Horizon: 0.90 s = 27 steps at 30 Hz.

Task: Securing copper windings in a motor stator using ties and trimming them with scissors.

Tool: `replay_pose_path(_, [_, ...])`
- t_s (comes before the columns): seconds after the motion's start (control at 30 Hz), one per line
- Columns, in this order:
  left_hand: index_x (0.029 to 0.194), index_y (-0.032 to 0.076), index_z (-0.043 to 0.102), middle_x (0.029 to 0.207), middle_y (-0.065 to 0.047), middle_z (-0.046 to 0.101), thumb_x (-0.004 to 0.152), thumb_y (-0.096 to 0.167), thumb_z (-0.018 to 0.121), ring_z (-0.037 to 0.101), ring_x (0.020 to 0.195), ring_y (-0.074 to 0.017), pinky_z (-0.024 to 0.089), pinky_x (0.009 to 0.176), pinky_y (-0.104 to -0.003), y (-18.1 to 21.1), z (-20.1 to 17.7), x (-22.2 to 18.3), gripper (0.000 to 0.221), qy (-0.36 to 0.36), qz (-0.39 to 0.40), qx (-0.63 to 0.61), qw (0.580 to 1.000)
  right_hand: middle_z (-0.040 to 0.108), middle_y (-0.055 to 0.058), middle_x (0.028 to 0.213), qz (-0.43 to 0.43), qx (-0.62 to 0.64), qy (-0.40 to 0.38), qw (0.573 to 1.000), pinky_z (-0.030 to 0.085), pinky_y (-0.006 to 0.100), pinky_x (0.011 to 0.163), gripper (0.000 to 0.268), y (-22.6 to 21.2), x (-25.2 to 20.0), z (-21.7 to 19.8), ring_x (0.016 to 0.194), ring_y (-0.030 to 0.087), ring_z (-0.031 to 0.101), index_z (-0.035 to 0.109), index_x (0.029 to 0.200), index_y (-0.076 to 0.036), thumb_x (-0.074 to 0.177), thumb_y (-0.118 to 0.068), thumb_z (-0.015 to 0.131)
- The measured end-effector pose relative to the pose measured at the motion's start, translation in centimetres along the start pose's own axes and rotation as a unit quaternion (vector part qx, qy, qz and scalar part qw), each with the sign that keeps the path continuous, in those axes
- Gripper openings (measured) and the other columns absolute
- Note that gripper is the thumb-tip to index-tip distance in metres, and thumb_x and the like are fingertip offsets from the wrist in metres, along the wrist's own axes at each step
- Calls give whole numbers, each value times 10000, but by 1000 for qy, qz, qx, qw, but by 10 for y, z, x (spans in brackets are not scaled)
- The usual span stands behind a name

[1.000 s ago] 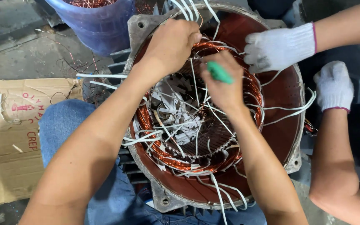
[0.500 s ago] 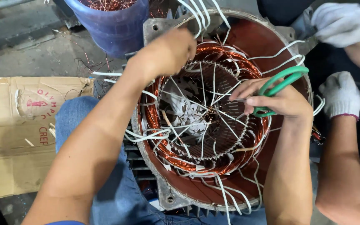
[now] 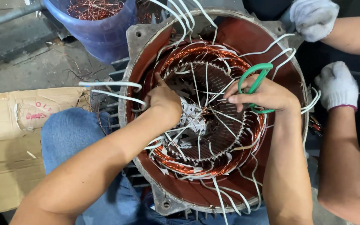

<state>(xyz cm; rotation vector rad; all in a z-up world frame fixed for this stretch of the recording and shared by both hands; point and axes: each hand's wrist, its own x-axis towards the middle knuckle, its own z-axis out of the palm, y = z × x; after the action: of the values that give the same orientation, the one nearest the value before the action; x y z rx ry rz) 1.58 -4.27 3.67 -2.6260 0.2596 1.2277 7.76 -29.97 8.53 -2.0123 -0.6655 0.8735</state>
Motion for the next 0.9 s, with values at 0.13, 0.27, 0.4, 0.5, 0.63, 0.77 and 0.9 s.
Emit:
replay_pose_path(0.13, [1370,-55,673,1494,-515,389,1019,6,608,673,1071,-595,564,446,-494,4,12,8,362,21,28,-12,999,758,131,553,14,-4,-15,1000,472,579,1104,227,0,1,3,725,318,797,862,1019,54,923,-149,823])
replay_pose_path(0.27, [1206,-102,764,1415,-520,551,972,-26,673,599,1153,-719,557,397,-453,5,24,14,263,17,58,63,996,774,126,562,24,-15,-22,999,468,576,1115,236,-2,2,2,732,309,806,870,1028,42,933,-167,816])
replay_pose_path(0.4, [1290,-76,744,1471,-451,570,1005,30,611,430,1347,-768,625,507,-590,8,15,4,332,28,32,-9,999,772,130,567,25,-12,-20,999,487,563,1091,227,1,3,4,752,308,807,867,1018,42,927,-161,822])
replay_pose_path(0.5, [1346,-60,709,1480,-528,462,1008,95,622,673,989,-646,610,471,-628,6,7,-3,381,68,-10,-90,994,778,130,576,25,-13,-17,999,490,571,1091,224,-1,2,5,776,308,801,863,1025,37,922,-160,827])
replay_pose_path(0.63, [1597,43,549,1759,-403,138,1143,198,530,762,1167,-403,690,799,-509,4,2,4,479,42,-35,-65,996,782,134,569,36,-19,-13,999,505,526,1050,236,-3,2,4,722,301,797,867,1027,37,919,-169,829])
replay_pose_path(0.77, [1578,18,557,1757,-386,113,1084,152,570,754,1071,-508,669,729,-589,8,9,53,513,46,-54,-159,985,788,139,572,46,-34,-14,998,510,503,1041,236,-2,4,5,706,297,803,872,1032,23,925,-181,820])
replay_pose_path(0.9, [1607,6,518,1732,-448,93,1103,111,577,796,1035,-424,686,727,-437,5,6,21,518,35,-30,-52,998,792,123,581,45,-33,-18,998,512,478,1023,229,-6,4,8,703,273,806,871,1040,13,929,-181,819])
